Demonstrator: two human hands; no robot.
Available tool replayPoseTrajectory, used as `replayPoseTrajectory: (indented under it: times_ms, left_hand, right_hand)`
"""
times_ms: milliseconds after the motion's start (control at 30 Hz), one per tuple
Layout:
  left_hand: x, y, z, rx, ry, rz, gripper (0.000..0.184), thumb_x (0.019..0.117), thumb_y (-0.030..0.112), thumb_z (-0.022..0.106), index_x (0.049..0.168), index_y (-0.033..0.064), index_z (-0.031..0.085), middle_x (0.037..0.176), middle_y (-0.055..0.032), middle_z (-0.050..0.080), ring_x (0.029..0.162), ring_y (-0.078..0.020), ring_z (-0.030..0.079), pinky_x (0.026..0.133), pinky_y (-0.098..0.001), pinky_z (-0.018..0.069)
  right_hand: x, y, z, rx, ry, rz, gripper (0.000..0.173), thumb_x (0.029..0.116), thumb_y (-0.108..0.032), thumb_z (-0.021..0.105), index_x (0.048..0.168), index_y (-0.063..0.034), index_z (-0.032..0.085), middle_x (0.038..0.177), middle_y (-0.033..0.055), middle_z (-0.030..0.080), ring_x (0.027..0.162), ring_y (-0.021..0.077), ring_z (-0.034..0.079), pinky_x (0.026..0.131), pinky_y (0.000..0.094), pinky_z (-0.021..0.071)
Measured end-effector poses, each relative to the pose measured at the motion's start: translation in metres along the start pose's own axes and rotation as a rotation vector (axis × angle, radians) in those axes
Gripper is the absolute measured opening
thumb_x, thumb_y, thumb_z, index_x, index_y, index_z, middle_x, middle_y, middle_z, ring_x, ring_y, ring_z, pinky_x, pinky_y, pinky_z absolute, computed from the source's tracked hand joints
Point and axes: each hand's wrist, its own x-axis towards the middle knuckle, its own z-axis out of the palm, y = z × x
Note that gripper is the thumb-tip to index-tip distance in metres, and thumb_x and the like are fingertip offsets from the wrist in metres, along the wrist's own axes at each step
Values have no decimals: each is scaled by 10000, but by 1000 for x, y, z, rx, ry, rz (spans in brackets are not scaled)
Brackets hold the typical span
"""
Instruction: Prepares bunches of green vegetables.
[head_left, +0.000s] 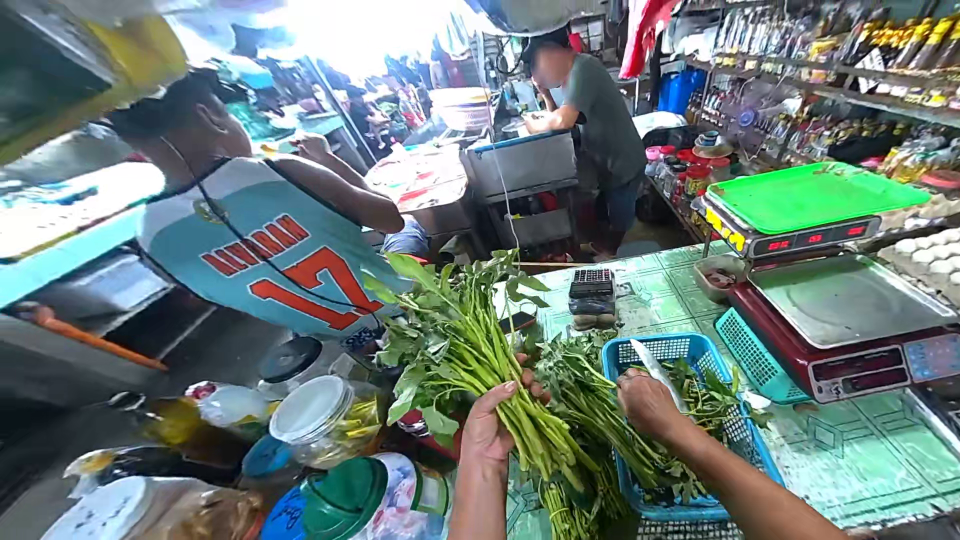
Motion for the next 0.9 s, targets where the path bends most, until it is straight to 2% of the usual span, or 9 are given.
replayPoseTrajectory:
  times_ms: [100,167,267,333,400,500,600,733,900]
  left_hand:
    - [-5,-2,5,43,44,12,550,740,99,779,1262,25,625,951,-158,720,796,-277,729,750,-458,632]
    - [-10,-9,17,148,103,17,490,818,96,635,1300,24,582,1020,-167,721,793,-264,719,730,-418,624]
    - [-13,-23,19,182,151,-50,427,914,54,509,1339,37,536,1034,-153,711,796,-250,700,737,-412,602]
    - [-9,-38,11,138,149,-111,401,933,68,527,1334,53,544,993,-128,701,790,-238,691,740,-416,600]
    - [-4,-55,2,88,155,-163,388,938,69,540,1326,54,547,962,-121,688,781,-241,682,747,-430,598]
    - [-2,-74,-2,41,165,-219,390,954,49,525,1343,64,546,993,-139,691,795,-249,688,749,-422,598]
    - [-7,-89,5,77,194,-212,389,990,44,498,1377,44,544,1158,-180,717,971,-273,715,844,-423,590]
    - [-12,-99,16,116,415,-202,218,947,47,608,1155,-9,640,982,-164,726,893,-250,716,813,-436,605]
    - [-15,-106,4,16,370,-182,212,972,10,516,1132,-45,644,1036,-193,733,930,-263,724,817,-410,606]
  right_hand:
    - [-20,-15,-14,-20,196,-32,367,1070,-221,418,1210,-4,680,1195,198,707,1112,377,691,918,572,551]
    - [-30,-18,-22,-23,185,17,360,1077,-240,420,1247,-27,656,1054,220,732,997,423,717,837,616,558]
    - [-22,-10,-12,-14,23,50,395,1083,-273,413,1340,-46,609,1103,256,716,1053,462,692,893,643,536]
    - [-14,0,1,69,53,41,404,1073,-266,425,1334,-25,617,1174,268,695,1105,466,672,921,666,520]
    - [-9,3,1,225,156,51,392,1066,-284,435,1281,-22,633,1126,248,705,1068,435,686,900,662,522]
    - [-16,-9,-10,505,334,-24,342,1069,-224,460,1244,-2,653,1054,204,708,973,351,693,880,584,539]
    - [-28,-28,-14,633,335,-114,361,1067,-143,415,1317,-4,635,1315,184,644,1206,280,637,1052,474,510]
    - [-37,-39,18,665,342,-212,291,1021,-91,506,1219,10,695,1309,172,649,1235,239,616,1066,384,509]
    - [-37,-30,39,757,257,-214,190,962,-109,636,1104,1,697,1215,119,698,1167,167,658,1024,332,536]
